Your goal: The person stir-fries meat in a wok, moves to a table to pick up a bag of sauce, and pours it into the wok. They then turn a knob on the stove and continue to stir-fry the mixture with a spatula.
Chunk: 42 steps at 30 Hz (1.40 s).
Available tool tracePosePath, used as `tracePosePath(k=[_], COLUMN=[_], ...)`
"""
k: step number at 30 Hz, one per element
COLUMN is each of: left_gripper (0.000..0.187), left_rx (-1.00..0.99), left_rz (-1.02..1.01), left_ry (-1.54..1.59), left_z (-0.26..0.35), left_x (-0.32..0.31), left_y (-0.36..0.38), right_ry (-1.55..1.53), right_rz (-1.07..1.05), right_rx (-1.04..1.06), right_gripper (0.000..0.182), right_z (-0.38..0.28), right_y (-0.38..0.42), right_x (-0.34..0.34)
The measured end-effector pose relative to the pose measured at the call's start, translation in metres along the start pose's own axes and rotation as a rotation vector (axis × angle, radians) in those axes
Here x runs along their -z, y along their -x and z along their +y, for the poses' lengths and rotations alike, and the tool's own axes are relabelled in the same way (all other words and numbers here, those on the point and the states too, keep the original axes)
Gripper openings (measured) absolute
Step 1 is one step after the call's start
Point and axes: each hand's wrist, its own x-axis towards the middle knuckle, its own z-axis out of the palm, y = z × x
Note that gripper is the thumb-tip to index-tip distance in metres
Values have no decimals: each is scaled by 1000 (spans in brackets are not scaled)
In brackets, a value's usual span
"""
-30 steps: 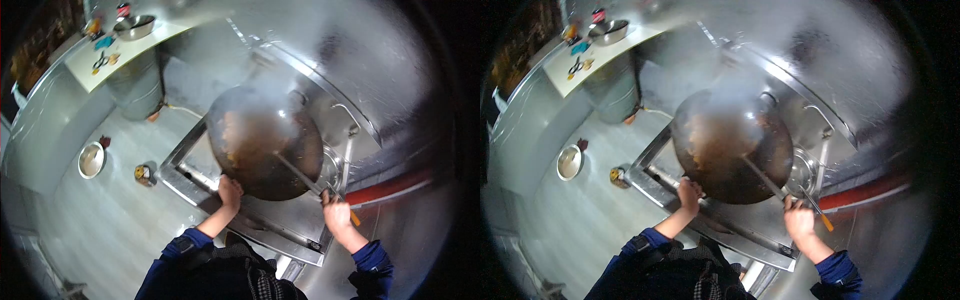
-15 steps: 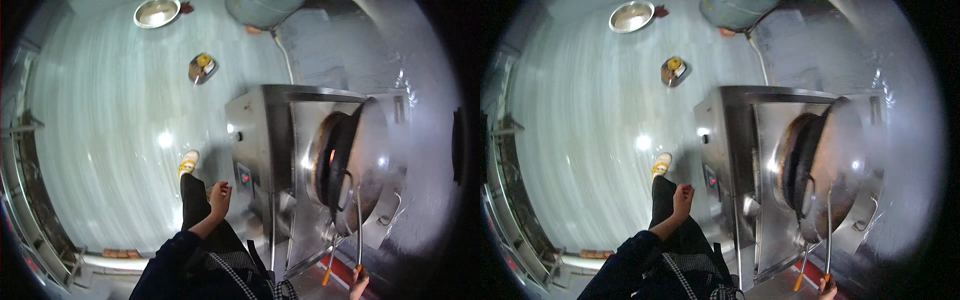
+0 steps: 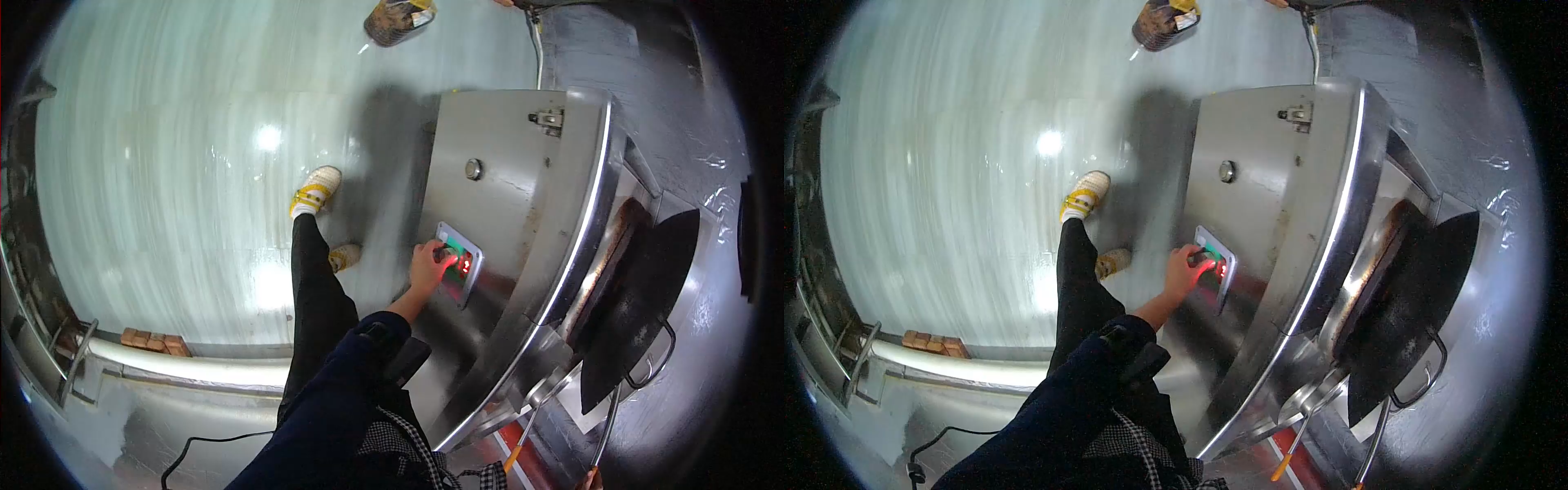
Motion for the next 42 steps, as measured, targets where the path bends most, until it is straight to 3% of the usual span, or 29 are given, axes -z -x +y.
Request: tracePosePath(k=[9, 16, 24, 31, 39, 41, 42], left_gripper=[26, 25, 26, 23, 31, 37, 37], left_rx=[-215, -205, -242, -245, -330, -350, -340], left_rz=[74, 50, 12, 13, -25, 13, 25], left_ry=[29, 49, -1, 89, -118, -242, -265], left_z=[1, 8, 4, 11, 11, 29, 39], left_x=[0, 4, 3, 5, 7, 21, 32], left_y=[2, 4, 2, 2, 4, 12, 20], right_ry=[102, 119, 207, 25, 11, 102, -145], right_rz=[-6, 23, 39, -1, 10, 20, -28], right_rx=[30, 34, 77, 32, -26, 229, 59], right_gripper=[28, 27, 31, 27, 29, 32, 21], right_z=[-3, 20, -6, -18, -35, -19, -9], right_y=[2, -6, 9, 15, 21, 13, 7], right_x=[3, 7, -4, -9, -8, 0, 1])
